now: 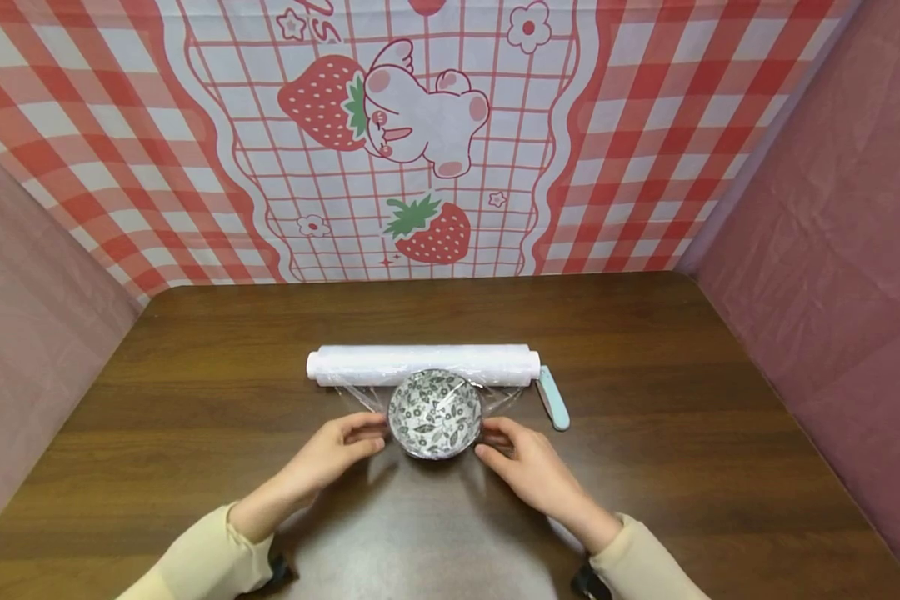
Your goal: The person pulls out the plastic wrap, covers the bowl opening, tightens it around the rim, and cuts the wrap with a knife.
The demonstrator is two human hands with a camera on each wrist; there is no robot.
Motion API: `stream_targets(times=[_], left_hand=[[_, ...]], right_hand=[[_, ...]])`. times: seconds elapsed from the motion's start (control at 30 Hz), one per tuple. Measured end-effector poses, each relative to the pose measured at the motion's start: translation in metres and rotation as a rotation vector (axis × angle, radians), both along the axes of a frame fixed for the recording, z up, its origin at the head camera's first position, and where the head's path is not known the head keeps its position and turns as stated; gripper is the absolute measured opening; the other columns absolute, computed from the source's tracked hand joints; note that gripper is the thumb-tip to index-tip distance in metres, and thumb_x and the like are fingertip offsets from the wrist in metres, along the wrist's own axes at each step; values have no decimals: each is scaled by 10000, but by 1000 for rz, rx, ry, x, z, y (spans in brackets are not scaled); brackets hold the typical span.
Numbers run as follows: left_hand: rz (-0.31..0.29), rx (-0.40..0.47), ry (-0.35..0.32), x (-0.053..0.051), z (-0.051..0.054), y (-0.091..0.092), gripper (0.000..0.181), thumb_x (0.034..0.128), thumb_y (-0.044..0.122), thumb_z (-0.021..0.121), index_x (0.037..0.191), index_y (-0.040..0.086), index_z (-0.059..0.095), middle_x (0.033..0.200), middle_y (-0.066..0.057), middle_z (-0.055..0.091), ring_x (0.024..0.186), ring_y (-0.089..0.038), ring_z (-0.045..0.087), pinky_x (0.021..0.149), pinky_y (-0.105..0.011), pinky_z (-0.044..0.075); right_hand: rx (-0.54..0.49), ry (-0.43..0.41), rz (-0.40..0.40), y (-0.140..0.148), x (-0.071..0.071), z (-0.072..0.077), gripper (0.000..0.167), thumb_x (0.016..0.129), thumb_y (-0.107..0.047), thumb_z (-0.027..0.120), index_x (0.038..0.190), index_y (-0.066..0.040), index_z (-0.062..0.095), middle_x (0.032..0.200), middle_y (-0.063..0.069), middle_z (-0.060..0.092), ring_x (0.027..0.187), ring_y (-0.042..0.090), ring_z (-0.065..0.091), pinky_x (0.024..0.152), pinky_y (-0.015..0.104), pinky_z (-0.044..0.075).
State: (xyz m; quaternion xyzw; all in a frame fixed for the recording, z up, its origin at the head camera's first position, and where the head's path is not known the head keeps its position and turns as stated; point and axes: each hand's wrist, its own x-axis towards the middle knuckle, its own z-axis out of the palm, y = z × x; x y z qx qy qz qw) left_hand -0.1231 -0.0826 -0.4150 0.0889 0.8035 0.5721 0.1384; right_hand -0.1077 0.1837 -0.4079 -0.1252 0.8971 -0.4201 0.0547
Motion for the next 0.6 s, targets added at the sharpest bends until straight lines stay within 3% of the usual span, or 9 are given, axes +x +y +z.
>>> stream_targets(times=[0.2, 0.27, 0.43, 0.6], left_hand=[[64, 306, -165, 3, -4, 6, 415, 849, 13, 513, 1229, -135, 441, 1225, -293, 508, 1144, -323, 516, 959, -367, 418], [89, 391, -219, 3, -4, 7, 418, 855, 4, 494, 1238, -146, 421, 1245, -301, 487, 1146, -288, 516, 958, -346, 420], [161, 553, -293, 5, -4, 10, 423, 864, -8, 455, 1247, -173, 382, 1274, -313, 446, 1106, -219, 530, 977, -348, 405], [214, 646, -319, 4, -7, 13, 431, 857, -11, 402, 1246, -190, 358, 1211, -266, 497, 1024, -178, 557, 1009, -396, 367]], right_hand=[[-314, -199, -52, -5, 3, -1, 438, 889, -94, 542, 1241, 137, 423, 1203, 292, 525, 1113, 336, 536, 877, 197, 450], [-397, -259, -84, -6, 4, 0, 451, 889, -76, 525, 1256, 151, 395, 1224, 305, 502, 1097, 260, 553, 869, 159, 431], [-707, -450, -142, -12, 6, 3, 477, 905, -25, 427, 1310, 179, 275, 1307, 333, 386, 1055, 102, 543, 950, 251, 414], [-969, -595, -169, -16, 8, 3, 486, 936, -15, 264, 1362, 168, 118, 1401, 356, 194, 1271, 319, 353, 1057, 372, 284]])
